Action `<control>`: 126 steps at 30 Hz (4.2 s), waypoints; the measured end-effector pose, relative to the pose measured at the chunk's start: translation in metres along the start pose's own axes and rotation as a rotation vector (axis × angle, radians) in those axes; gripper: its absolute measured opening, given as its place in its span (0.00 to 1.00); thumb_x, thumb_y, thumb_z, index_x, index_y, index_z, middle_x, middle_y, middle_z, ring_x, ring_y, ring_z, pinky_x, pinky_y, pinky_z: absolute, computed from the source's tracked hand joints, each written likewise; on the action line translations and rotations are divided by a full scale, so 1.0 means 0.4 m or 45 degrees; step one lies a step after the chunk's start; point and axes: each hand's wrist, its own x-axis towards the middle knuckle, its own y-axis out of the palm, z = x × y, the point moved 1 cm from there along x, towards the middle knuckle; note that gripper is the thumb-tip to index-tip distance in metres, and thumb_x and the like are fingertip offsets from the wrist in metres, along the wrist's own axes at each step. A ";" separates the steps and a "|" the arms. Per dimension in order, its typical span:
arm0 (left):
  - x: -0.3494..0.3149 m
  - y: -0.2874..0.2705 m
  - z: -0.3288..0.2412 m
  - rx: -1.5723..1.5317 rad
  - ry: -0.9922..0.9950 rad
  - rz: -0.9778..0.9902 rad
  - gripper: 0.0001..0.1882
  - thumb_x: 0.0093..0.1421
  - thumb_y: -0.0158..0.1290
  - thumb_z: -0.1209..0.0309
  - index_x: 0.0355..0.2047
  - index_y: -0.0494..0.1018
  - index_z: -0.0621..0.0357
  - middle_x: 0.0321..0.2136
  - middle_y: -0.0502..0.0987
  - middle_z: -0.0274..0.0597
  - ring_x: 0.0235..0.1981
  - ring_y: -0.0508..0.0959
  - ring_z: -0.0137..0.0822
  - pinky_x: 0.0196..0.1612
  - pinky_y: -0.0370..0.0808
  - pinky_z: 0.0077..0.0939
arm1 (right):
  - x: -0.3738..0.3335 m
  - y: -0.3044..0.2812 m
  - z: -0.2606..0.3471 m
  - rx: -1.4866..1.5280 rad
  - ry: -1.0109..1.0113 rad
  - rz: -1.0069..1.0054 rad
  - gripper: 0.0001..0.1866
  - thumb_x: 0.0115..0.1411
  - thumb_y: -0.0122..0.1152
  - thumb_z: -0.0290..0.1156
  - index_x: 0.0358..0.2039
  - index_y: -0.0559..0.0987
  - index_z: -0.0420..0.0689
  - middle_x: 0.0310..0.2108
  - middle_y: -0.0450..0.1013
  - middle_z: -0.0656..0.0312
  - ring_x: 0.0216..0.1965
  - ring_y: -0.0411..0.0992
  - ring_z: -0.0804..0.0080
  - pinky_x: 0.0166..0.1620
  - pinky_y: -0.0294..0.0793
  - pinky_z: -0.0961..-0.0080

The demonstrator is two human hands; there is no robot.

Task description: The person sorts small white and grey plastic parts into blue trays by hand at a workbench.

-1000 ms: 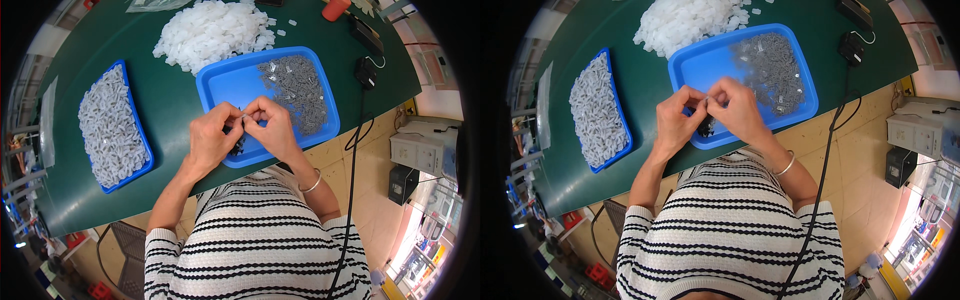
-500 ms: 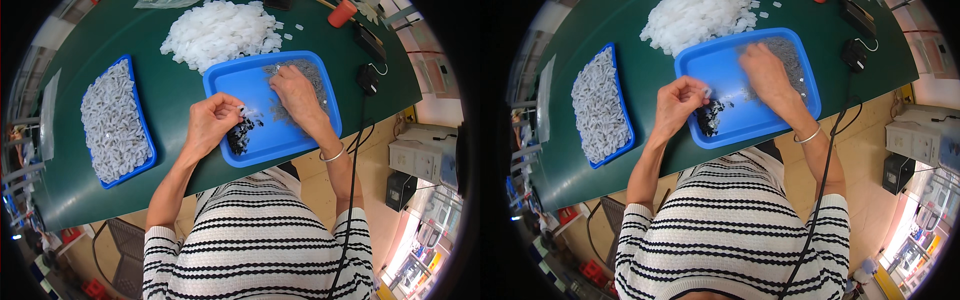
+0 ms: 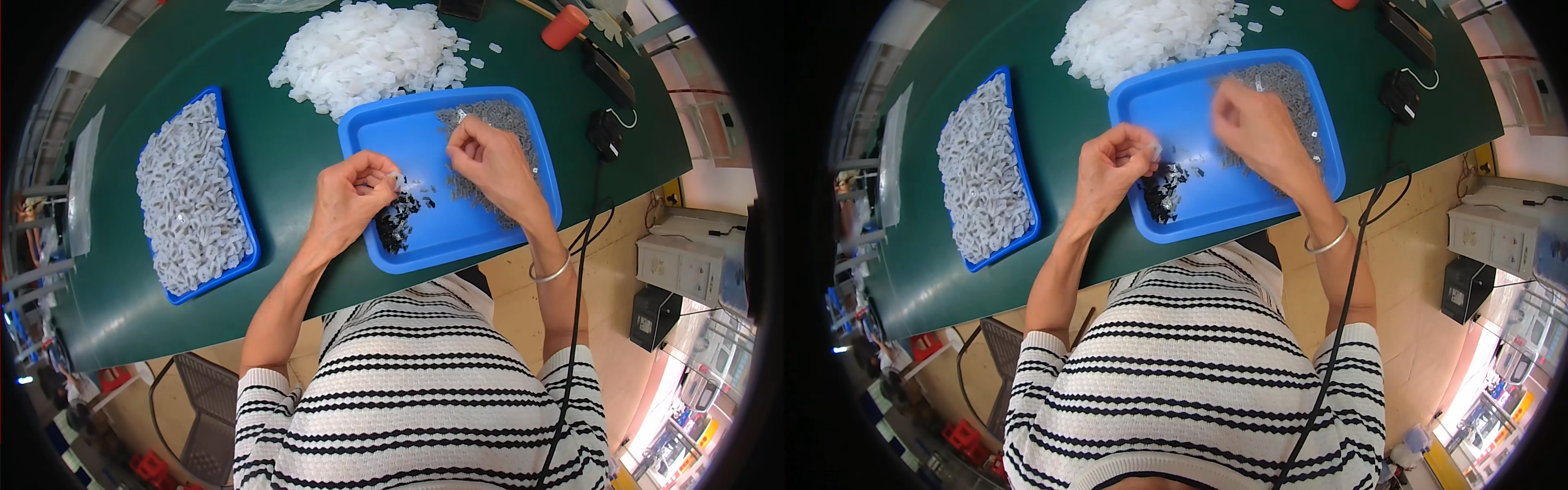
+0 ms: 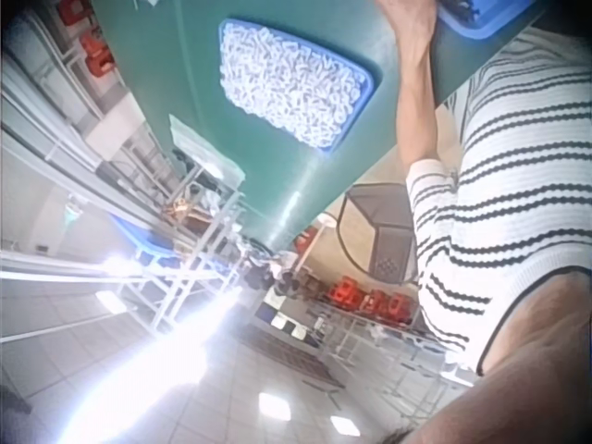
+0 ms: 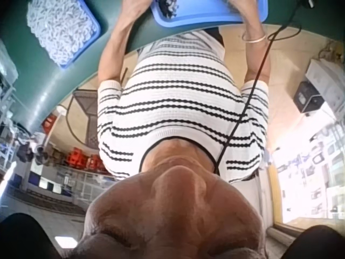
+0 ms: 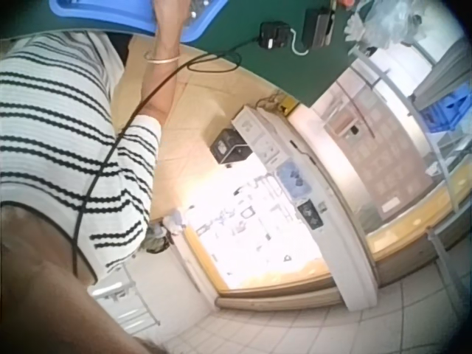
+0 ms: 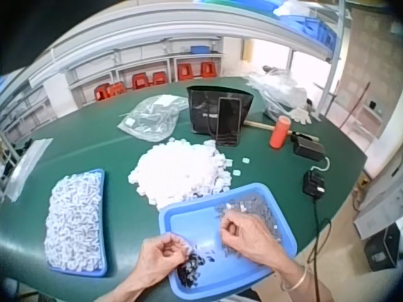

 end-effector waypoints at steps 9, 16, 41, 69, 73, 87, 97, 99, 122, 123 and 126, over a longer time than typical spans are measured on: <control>-0.004 0.026 -0.036 -0.222 -0.054 0.066 0.07 0.62 0.54 0.76 0.39 0.75 0.66 0.29 0.79 0.38 0.31 0.79 0.25 0.34 0.76 0.16 | -0.054 0.075 -0.038 1.239 0.063 0.086 0.08 0.60 0.60 0.23 0.40 0.78 0.37 0.33 0.77 0.59 0.31 0.73 0.79 0.37 0.73 0.83; -0.017 0.043 -0.034 -0.296 -0.082 0.033 0.08 0.62 0.53 0.75 0.40 0.75 0.66 0.30 0.80 0.41 0.31 0.80 0.26 0.34 0.77 0.17 | -0.064 0.099 -0.052 1.401 0.060 0.037 0.07 0.60 0.61 0.25 0.38 0.78 0.38 0.34 0.76 0.61 0.32 0.73 0.79 0.39 0.73 0.83; -0.020 0.043 -0.016 -0.335 -0.085 0.111 0.08 0.61 0.55 0.77 0.40 0.75 0.68 0.32 0.80 0.40 0.32 0.79 0.25 0.37 0.77 0.16 | -0.096 0.087 0.009 0.501 -0.214 -0.177 0.11 0.53 0.62 0.21 0.38 0.75 0.39 0.27 0.75 0.60 0.29 0.74 0.74 0.34 0.73 0.78; -0.072 0.012 -0.005 -0.324 -0.021 -0.011 0.09 0.61 0.56 0.77 0.41 0.77 0.66 0.33 0.80 0.40 0.33 0.78 0.24 0.39 0.77 0.18 | -0.068 0.146 0.027 0.954 -0.175 0.069 0.13 0.54 0.64 0.19 0.40 0.72 0.38 0.30 0.72 0.63 0.32 0.71 0.79 0.37 0.73 0.81; -0.042 -0.108 -0.056 -0.229 0.120 -0.059 0.07 0.60 0.55 0.77 0.38 0.77 0.64 0.31 0.80 0.38 0.32 0.79 0.25 0.37 0.76 0.18 | -0.048 0.133 0.056 0.529 -0.279 -0.101 0.09 0.55 0.64 0.22 0.37 0.76 0.38 0.29 0.72 0.64 0.30 0.70 0.78 0.35 0.71 0.79; 0.000 -0.686 -0.059 1.909 0.323 -0.858 0.08 0.58 0.57 0.67 0.37 0.80 0.54 0.42 0.78 0.39 0.44 0.74 0.40 0.48 0.70 0.32 | -0.071 0.062 -0.059 -0.286 -0.515 -0.250 0.05 0.51 0.64 0.21 0.30 0.79 0.39 0.28 0.71 0.58 0.33 0.69 0.60 0.36 0.70 0.67; 0.116 -0.341 -0.053 1.266 0.504 -0.507 0.07 0.55 0.57 0.70 0.34 0.80 0.54 0.32 0.80 0.41 0.36 0.77 0.42 0.40 0.72 0.34 | -0.070 0.108 -0.003 -0.778 -0.605 -0.040 0.05 0.44 0.55 0.18 0.25 0.72 0.37 0.30 0.67 0.53 0.37 0.69 0.57 0.36 0.75 0.68; 0.161 -0.314 -0.034 1.306 0.520 -0.519 0.07 0.53 0.58 0.71 0.33 0.79 0.56 0.30 0.79 0.43 0.36 0.76 0.44 0.40 0.72 0.37 | -0.072 0.113 0.008 -0.833 -0.627 -0.027 0.06 0.43 0.55 0.17 0.25 0.72 0.37 0.30 0.67 0.54 0.37 0.69 0.58 0.36 0.76 0.69; 0.227 -0.318 0.028 1.143 0.353 -0.378 0.11 0.49 0.62 0.73 0.34 0.75 0.60 0.29 0.78 0.44 0.32 0.78 0.41 0.36 0.74 0.33 | -0.097 0.112 -0.012 -0.758 -0.650 -0.077 0.09 0.42 0.55 0.17 0.26 0.71 0.38 0.29 0.65 0.54 0.36 0.67 0.59 0.37 0.74 0.69; 0.226 -0.317 0.029 1.127 0.353 -0.383 0.11 0.49 0.62 0.73 0.34 0.76 0.60 0.29 0.78 0.44 0.31 0.78 0.41 0.36 0.74 0.34 | -0.098 0.112 -0.013 -0.758 -0.644 -0.080 0.09 0.42 0.55 0.17 0.26 0.71 0.38 0.29 0.65 0.54 0.36 0.67 0.59 0.37 0.74 0.69; 0.221 -0.311 0.023 1.192 0.404 -0.402 0.11 0.50 0.61 0.72 0.33 0.76 0.60 0.28 0.77 0.44 0.31 0.78 0.42 0.36 0.74 0.34 | -0.105 0.116 -0.016 -0.826 -0.712 -0.054 0.08 0.40 0.56 0.17 0.25 0.70 0.38 0.29 0.66 0.54 0.36 0.67 0.61 0.37 0.73 0.70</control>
